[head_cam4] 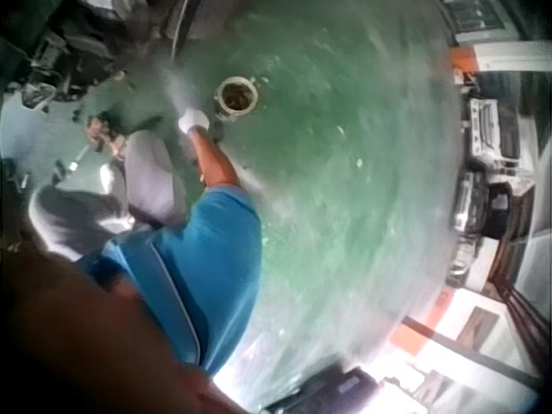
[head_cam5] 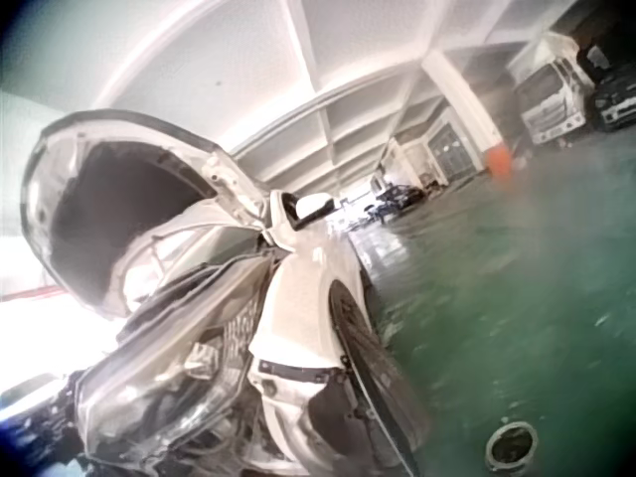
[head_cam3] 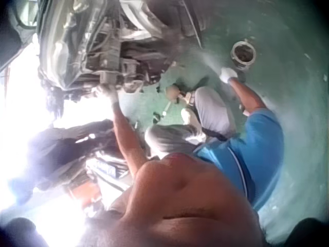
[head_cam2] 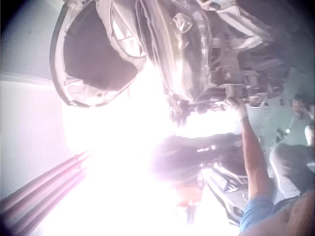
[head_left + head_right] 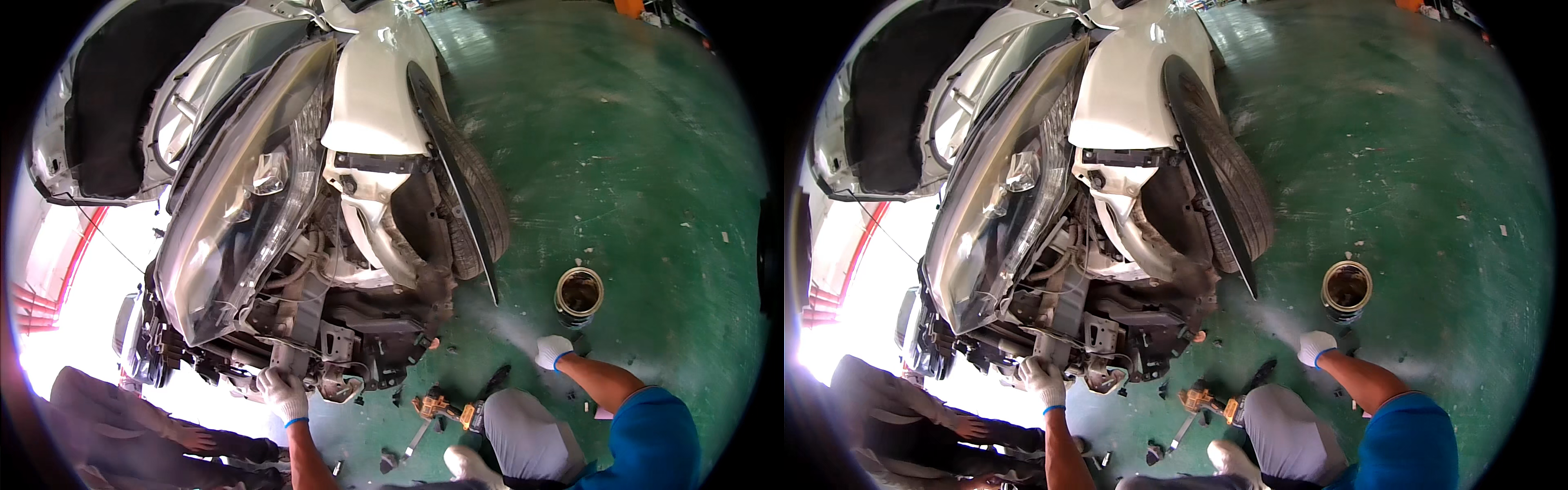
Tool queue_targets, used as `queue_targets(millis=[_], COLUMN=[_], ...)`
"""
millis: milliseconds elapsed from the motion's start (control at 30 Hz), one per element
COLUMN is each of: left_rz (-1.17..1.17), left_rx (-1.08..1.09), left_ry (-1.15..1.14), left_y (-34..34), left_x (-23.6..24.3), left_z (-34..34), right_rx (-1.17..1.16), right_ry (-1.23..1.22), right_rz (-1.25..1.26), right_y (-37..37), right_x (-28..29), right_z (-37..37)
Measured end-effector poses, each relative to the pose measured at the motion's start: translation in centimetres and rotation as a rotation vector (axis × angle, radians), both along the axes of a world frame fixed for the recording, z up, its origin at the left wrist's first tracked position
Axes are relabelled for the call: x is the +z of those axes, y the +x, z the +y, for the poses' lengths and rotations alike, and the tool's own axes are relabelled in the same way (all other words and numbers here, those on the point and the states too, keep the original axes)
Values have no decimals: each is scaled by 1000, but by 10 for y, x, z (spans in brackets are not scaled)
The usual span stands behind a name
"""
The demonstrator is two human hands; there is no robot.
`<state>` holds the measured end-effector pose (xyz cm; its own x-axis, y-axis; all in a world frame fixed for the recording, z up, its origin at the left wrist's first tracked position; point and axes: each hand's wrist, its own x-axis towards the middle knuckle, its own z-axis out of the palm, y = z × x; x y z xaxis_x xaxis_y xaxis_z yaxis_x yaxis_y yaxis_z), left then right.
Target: The person uses a screwdriver to pry and remove a black plastic trim piece from the front bumper of a white car. They then use a power drill to remove fasteners from the bumper area. The person is working in a kneeling position on the floor of a garage.
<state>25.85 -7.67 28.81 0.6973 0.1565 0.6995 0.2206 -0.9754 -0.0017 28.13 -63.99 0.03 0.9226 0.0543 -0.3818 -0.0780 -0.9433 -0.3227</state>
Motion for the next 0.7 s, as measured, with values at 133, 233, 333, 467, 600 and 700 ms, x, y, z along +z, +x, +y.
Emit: queue_targets(millis=[133, 233, 333, 467, 600, 700], left_rz=[-20, -72, -144, -156, -223, -253], left_rx=[-25, -37, -28, -8, -102, -127], left_ry=[-22, -18, 16, 7, 15, 45], left_y=[4, 0, -1, 3, 8, 7], left_x=[-7, -8, -6, -10, -14, -14], left_z=[-5, -3, -6, -1, -7, -3], right_rx=[19, 75, 36, -36, -41, -57], right_ry=[163, 456, 840, 1050, 948, 845], right_rz=[-297, -556, -573, -776, -1181, -1252], right_y=[-21, -34, -27, 5, 64, 83], right_x=[36, 157, 264, 358, 379, 388], right_z=[-18, -15, -10, 21, 65, 98])
